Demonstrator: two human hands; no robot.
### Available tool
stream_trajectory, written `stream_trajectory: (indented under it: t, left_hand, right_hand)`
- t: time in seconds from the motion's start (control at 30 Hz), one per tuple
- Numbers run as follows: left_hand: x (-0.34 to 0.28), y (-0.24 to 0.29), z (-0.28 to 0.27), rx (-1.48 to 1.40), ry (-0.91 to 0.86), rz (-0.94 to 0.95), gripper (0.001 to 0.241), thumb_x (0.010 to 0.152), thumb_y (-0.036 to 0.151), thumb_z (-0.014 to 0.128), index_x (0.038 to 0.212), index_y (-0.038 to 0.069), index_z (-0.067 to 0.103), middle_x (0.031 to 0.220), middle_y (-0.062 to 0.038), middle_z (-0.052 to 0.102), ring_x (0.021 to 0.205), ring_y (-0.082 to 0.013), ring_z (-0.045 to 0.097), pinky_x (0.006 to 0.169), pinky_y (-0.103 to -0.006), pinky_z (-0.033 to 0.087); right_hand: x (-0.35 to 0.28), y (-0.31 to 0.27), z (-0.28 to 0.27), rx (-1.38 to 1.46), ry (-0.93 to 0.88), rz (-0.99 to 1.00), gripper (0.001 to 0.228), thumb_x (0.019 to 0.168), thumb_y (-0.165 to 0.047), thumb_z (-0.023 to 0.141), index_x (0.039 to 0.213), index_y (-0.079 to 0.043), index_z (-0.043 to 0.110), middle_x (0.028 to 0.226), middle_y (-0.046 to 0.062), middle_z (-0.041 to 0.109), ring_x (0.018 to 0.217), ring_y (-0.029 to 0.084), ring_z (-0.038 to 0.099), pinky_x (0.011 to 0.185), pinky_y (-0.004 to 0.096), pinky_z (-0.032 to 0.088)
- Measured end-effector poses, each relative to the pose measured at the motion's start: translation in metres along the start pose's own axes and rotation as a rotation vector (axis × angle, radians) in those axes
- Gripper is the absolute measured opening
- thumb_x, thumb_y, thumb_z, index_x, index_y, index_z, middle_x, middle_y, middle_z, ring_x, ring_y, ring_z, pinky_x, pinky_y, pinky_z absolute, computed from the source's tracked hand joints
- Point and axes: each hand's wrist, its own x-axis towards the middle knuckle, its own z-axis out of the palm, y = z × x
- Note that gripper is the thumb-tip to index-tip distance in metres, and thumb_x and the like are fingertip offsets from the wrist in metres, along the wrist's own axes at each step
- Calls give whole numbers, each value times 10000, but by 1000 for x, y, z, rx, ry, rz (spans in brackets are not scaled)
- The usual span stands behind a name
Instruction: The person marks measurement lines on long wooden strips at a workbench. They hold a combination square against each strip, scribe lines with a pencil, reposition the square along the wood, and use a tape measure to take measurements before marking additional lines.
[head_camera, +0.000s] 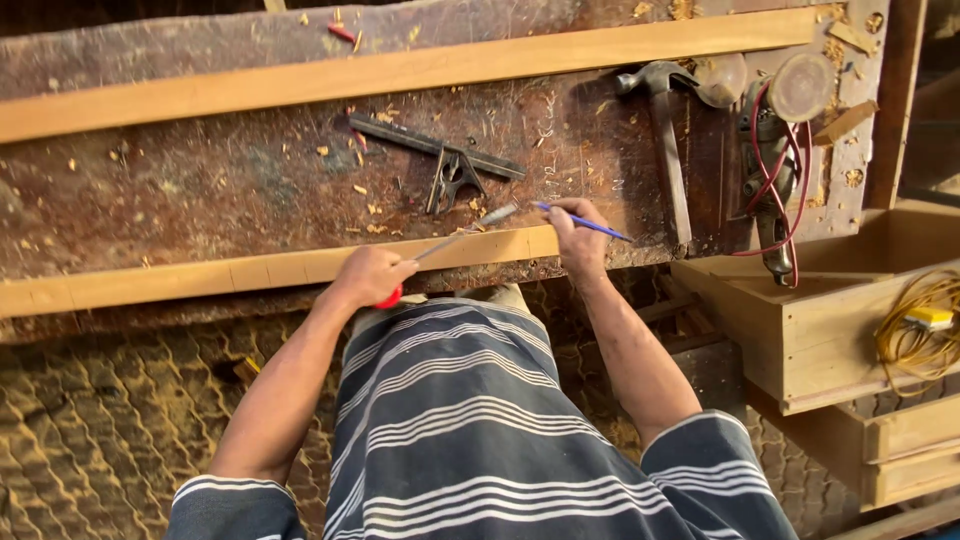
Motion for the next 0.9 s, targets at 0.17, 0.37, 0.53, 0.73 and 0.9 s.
stream_trajectory:
  t: [0.17, 0.37, 0.53, 0.73, 0.9]
  left_hand:
    - [7, -58, -69, -107, 233, -94, 534, 851, 586, 739, 697, 108, 558, 608, -45, 528, 547, -196, 480, 533, -420, 408]
    - [54, -112, -75, 313, 652, -17, 424, 875, 491, 768, 769, 107, 621, 817, -49, 538, 782, -217, 493, 761, -455, 407]
    - [73, -8, -39, 315, 735, 434, 442, 775, 499, 823, 894, 82, 735, 1088, -114, 558, 1006, -269, 535, 836, -482, 406]
    - [120, 66, -1, 202, 677, 267, 332, 870, 411, 791, 995, 116, 705, 1105, -68, 554, 1091, -285, 509, 833, -501, 407]
    - [111, 91, 3, 182, 529, 124, 371, 803, 363, 785, 1031, 88, 687, 1115, -119, 552, 1098, -323, 506, 838, -535, 437]
  right_hand:
    - [-28, -8, 2, -288, 265, -248, 140, 1018, -101, 640, 1118, -16, 686, 982, 106, 750, 865, 193, 715, 758, 325, 589]
    - [-50, -1, 41, -675, 103, -418, 232, 966, -135, 701, 1188, -72, 684, 1094, 147, 703, 1032, 332, 665, 909, 427, 537]
    - [-49, -7, 65, -890, -88, -502, 490, 810, -228, 795, 1248, -90, 624, 1236, 145, 663, 1214, 371, 565, 1040, 484, 446]
    - [-39, 10, 60, -1034, -203, -505, 576, 787, -269, 826, 1300, -121, 610, 1337, 106, 623, 1341, 353, 502, 1155, 523, 346]
    - [-47, -2, 74, -971, -116, -533, 631, 741, -245, 840, 1305, -88, 605, 1350, 179, 597, 1351, 397, 471, 1154, 528, 338]
